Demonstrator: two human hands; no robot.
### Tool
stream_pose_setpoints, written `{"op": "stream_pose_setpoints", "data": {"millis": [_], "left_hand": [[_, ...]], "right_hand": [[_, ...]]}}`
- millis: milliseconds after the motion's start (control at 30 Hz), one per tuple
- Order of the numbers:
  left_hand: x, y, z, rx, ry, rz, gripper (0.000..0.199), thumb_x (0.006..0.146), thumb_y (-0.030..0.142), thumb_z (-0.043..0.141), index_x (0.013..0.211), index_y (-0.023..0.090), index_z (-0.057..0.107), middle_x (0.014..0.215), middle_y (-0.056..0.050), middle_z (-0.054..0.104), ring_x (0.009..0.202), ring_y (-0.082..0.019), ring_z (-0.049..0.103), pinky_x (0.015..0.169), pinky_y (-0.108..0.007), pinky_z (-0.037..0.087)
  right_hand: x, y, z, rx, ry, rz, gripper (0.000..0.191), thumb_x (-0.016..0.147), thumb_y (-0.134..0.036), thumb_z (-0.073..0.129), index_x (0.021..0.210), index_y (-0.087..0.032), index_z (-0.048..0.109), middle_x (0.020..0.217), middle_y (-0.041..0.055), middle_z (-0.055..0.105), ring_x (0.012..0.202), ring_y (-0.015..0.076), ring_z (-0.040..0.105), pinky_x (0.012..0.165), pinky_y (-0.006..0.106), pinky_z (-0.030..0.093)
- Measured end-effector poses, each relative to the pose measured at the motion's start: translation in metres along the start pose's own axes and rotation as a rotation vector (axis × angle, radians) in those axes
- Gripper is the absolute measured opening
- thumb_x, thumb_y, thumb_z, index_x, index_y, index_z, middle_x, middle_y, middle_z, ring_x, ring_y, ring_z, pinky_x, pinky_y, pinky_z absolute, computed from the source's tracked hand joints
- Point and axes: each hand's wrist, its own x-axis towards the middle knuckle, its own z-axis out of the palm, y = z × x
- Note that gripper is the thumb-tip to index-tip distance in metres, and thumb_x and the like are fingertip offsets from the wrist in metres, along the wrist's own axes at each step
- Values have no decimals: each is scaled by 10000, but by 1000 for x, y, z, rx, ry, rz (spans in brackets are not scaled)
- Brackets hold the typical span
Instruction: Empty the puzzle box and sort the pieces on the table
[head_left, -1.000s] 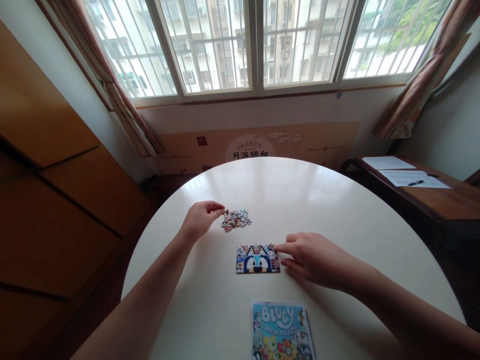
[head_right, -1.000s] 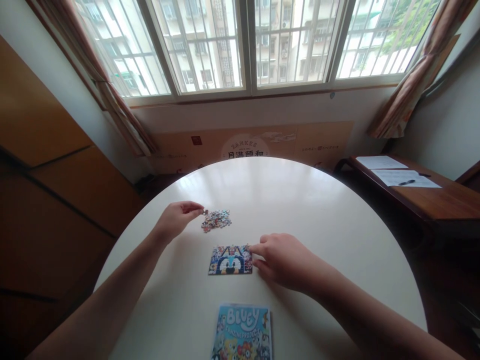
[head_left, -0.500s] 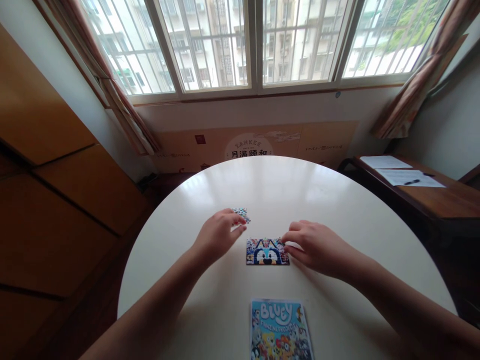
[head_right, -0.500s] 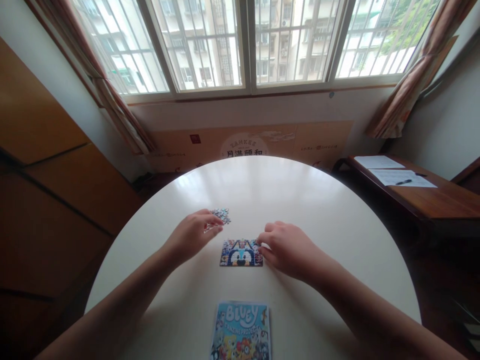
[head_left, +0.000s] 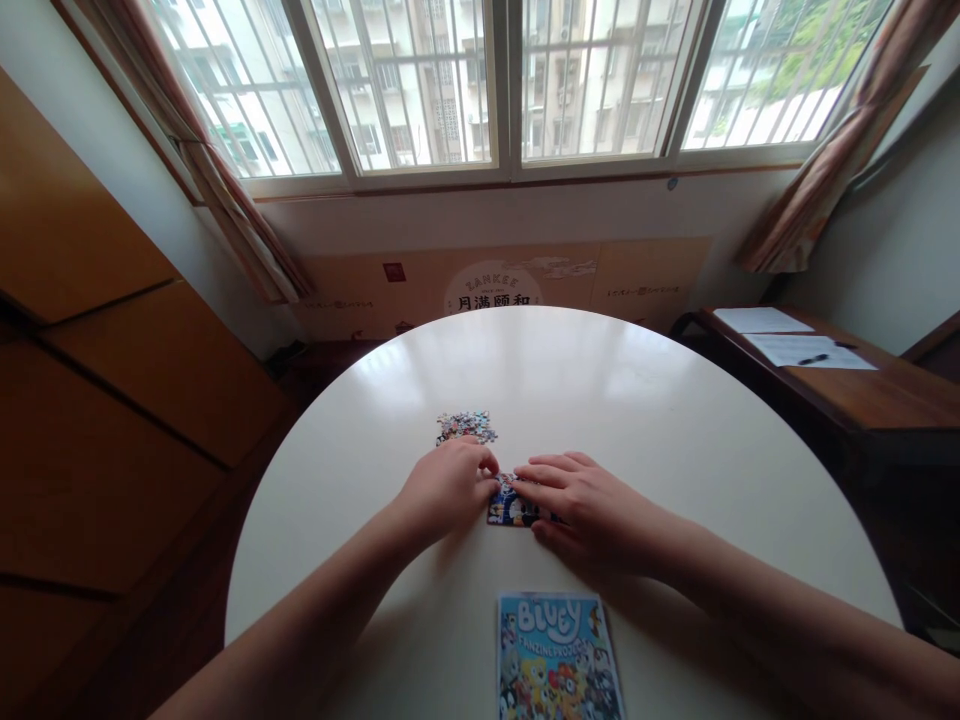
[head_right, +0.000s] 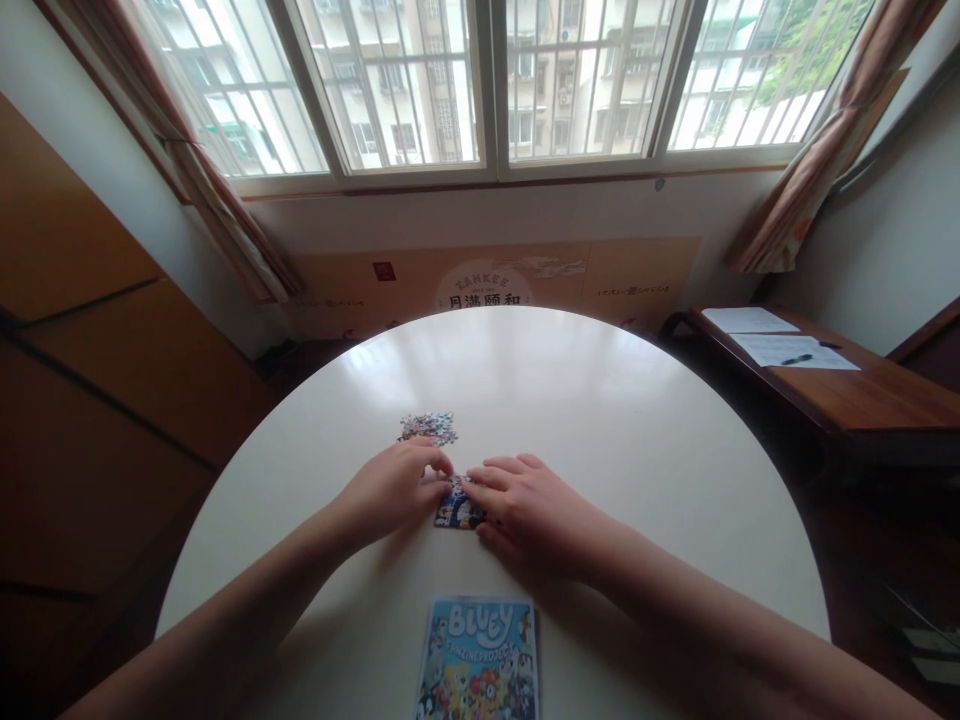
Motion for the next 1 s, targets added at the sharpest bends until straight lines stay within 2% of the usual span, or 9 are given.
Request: {"op": "stream_pose_setpoints", "data": {"millis": [167,367,500,633,767,867,1000], "left_hand": [[2,-3,1,-61,-2,-14,109,784,274,658,841,226,738,946,-57,716,922,-262,651,782,-348,488],[2,-3,4,-170,5,-45,79,768,250,656,802,235,726,893,-20,742,830,-234,663,680,-313,480],[4,-5,3,-270,24,-19,87,773,239,645,784,226,730,836,-15,750,783,-212,669,688,-309,496],[9,-25,-12,-432,113,-47,116,792,265,639,826,207,733,850,-31,763,797,-206,693,748,-317,533],[17,-57,-27,-408,267,-210,148,783,297,650,852,203,740,843,-37,766,790,-221,703,758,-332,538],[24,-73,-27,-370,310,-263,139,769,309,666,828,214,748,827,-29,765,782,-225,701,764,-331,536],[30,-82,-19,-258,314,-284,161,776,336,675,859,229,764,845,-27,760,772,-220,679,713,-311,518]], "right_hand": [[0,0,-3,11,-5,-6,412,958,-326,516,1361,-261,569,1375,54,574,1276,222,503,1065,426,374],[-1,1,-4,9,-1,8,391,940,-346,554,1321,-269,602,1352,43,594,1264,228,515,1071,440,360],[-2,1,-5,12,-19,11,392,943,-344,547,1323,-264,601,1362,45,588,1270,229,514,1084,453,356],[-2,0,-7,21,-22,14,401,944,-348,554,1331,-254,602,1365,62,585,1281,238,505,1100,468,351],[-2,1,-6,22,-11,5,404,944,-340,555,1337,-259,596,1369,60,578,1283,237,502,1111,478,350],[-3,2,-4,13,9,7,395,934,-329,571,1321,-258,607,1388,71,555,1289,243,493,1107,474,358],[-4,1,-3,3,16,26,404,925,-328,591,1327,-286,602,1401,77,532,1280,251,489,1093,473,367]]}}
